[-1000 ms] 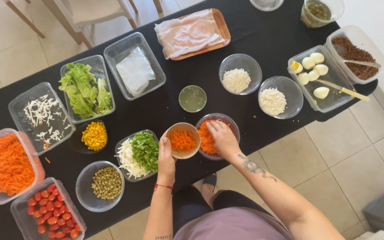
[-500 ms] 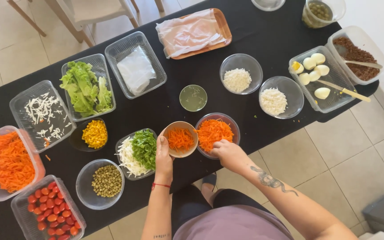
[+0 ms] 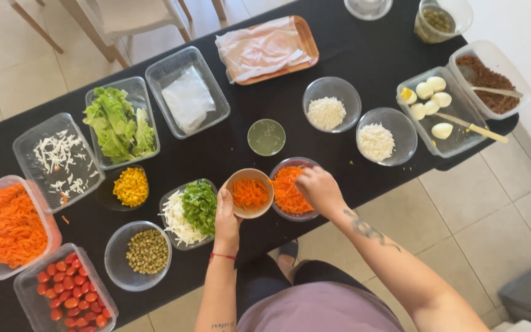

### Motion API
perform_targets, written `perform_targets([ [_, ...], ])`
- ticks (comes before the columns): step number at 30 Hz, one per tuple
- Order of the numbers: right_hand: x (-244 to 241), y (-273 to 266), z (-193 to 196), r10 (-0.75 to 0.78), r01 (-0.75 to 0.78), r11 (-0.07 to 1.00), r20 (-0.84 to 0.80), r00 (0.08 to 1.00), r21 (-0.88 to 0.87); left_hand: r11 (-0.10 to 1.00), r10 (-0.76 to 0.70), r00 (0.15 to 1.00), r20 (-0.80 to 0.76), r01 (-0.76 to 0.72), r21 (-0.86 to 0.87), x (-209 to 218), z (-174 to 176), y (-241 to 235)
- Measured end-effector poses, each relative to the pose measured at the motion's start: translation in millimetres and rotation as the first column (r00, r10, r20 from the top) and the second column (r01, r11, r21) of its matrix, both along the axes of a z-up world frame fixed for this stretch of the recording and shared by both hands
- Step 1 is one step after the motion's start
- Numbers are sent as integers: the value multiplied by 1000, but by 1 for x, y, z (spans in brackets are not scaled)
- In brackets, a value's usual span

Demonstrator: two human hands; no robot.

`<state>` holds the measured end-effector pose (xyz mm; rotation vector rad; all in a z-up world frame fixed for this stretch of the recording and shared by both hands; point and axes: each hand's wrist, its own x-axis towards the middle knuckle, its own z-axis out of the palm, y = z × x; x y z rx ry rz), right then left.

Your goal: The person prepares multiple small bowls of salad ingredients on a black table. They transfer shredded carrots, green peas, and corn from larger containers into smaller bowls using a spoon. The person also rinses the spoon at the sink between tasks.

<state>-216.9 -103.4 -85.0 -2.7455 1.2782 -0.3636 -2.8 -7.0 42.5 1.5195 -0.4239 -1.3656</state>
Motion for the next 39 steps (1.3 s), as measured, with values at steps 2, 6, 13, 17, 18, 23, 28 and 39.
perform_targets([
  [2, 12, -2, -9, -65, 64, 997, 19, 998, 35, 1000, 9, 1000, -23, -9, 10, 2, 4, 5],
  [6, 34, -14, -24, -137, 137, 987, -4, 991, 89, 999, 48, 996, -71, -47, 12, 18, 0, 16],
  [13, 27, 5, -6, -36, 36, 998, -10, 999, 60, 940, 330, 935, -129, -338, -45, 48, -13, 72],
  [17, 41, 26, 42, -132, 122, 989, 119, 984, 88, 900, 416, 874, -251, -436, -24, 82, -1, 107],
  [18, 48, 32, 54, -184, 167, 981, 181, 966, 103, 879, 457, 848, -269, -477, -10, 96, -4, 112],
  [23, 193, 73, 83, -8, -72, 978, 378, 926, 198, 800, 583, 775, -244, -600, 4, 183, 0, 174],
  [28, 366, 110, 67, 167, -270, 942, 420, 892, 199, 752, 652, 741, -160, -658, 20, 295, 7, 229],
  [39, 712, 165, 19, 434, -440, 828, 99, 895, 347, 757, 644, 764, -44, -628, 179, 519, 7, 312],
])
